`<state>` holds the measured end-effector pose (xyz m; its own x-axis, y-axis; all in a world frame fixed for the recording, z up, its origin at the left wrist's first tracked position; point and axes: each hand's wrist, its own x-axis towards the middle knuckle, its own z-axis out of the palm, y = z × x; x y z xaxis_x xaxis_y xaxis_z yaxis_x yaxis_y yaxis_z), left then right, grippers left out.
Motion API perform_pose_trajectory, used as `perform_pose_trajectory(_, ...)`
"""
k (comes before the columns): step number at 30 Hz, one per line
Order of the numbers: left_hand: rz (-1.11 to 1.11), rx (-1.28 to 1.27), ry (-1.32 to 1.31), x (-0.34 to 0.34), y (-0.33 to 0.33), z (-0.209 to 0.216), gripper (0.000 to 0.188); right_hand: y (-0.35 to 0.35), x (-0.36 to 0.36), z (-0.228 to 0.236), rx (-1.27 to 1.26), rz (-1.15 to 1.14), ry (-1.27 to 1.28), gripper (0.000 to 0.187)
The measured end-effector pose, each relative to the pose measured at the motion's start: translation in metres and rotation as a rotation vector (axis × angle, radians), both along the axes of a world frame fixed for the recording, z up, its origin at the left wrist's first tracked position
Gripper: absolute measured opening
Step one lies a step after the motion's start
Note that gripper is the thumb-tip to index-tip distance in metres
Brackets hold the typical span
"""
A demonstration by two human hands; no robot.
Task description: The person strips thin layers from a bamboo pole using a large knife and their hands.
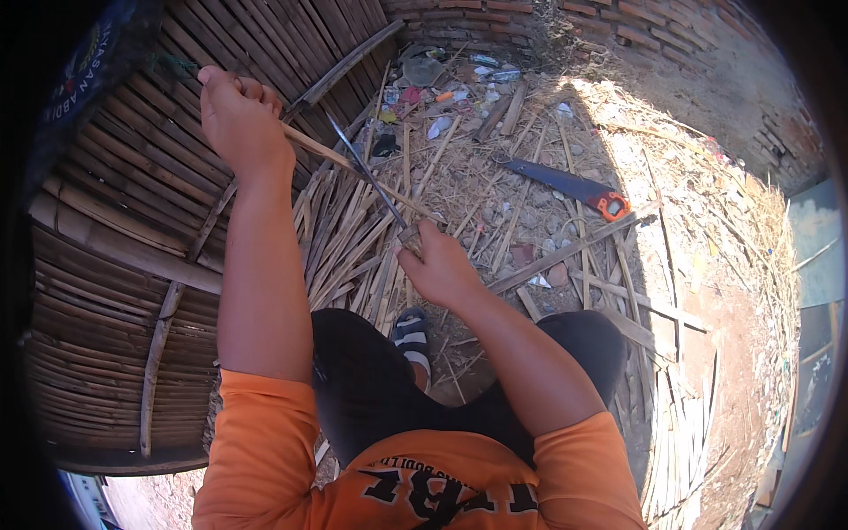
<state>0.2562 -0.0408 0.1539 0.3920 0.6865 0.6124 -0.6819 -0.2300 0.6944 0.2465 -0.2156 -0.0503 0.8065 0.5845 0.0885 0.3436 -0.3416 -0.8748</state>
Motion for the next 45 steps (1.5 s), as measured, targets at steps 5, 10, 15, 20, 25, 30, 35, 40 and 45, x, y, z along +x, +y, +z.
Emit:
perform_pose_trajectory(5,-0.067,0.179,-0.04,-0.005,0.011,0.012,0.035,-0.007,-0.002,0.017,-0.029,-0.009,0.001,0.048)
perform_pose_trajectory(10,-0.035,0.107,-0.041,0.008,-0.008,0.013,0.035,-0.021,-0.003,0.029,-0.049,-0.054,0.06,0.049)
perform_pose_trajectory(15,0.032,0.142,-0.073,0.011,-0.006,0.014,0.036,-0.021,-0.012,0.036,0.201,-0.119,0.03,0.048)
perform_pose_trajectory(20,0.106,0.111,-0.075,0.01,0.005,0.012,0.037,-0.011,-0.014,0.043,0.335,-0.108,0.03,0.05)
perform_pose_trajectory(25,0.205,0.121,-0.045,0.017,-0.001,0.012,0.036,0.018,-0.007,-0.021,0.059,-0.103,-0.126,0.05)
perform_pose_trajectory(30,0.096,0.079,-0.05,0.011,0.009,0.012,0.036,0.002,-0.003,0.012,0.107,-0.023,0.214,0.046)
perform_pose_trajectory(35,0.121,0.126,-0.11,0.013,0.01,0.011,0.035,-0.002,-0.023,0.044,0.365,-0.109,-0.055,0.043)
perform_pose_trajectory(40,0.23,0.196,-0.053,0.023,-0.001,0.006,0.036,0.016,-0.007,-0.027,-0.055,-0.007,-0.089,0.038)
perform_pose_trajectory(45,0.191,0.163,-0.102,0.017,0.026,0.008,0.04,0.014,-0.005,-0.002,0.157,0.001,0.423,0.038)
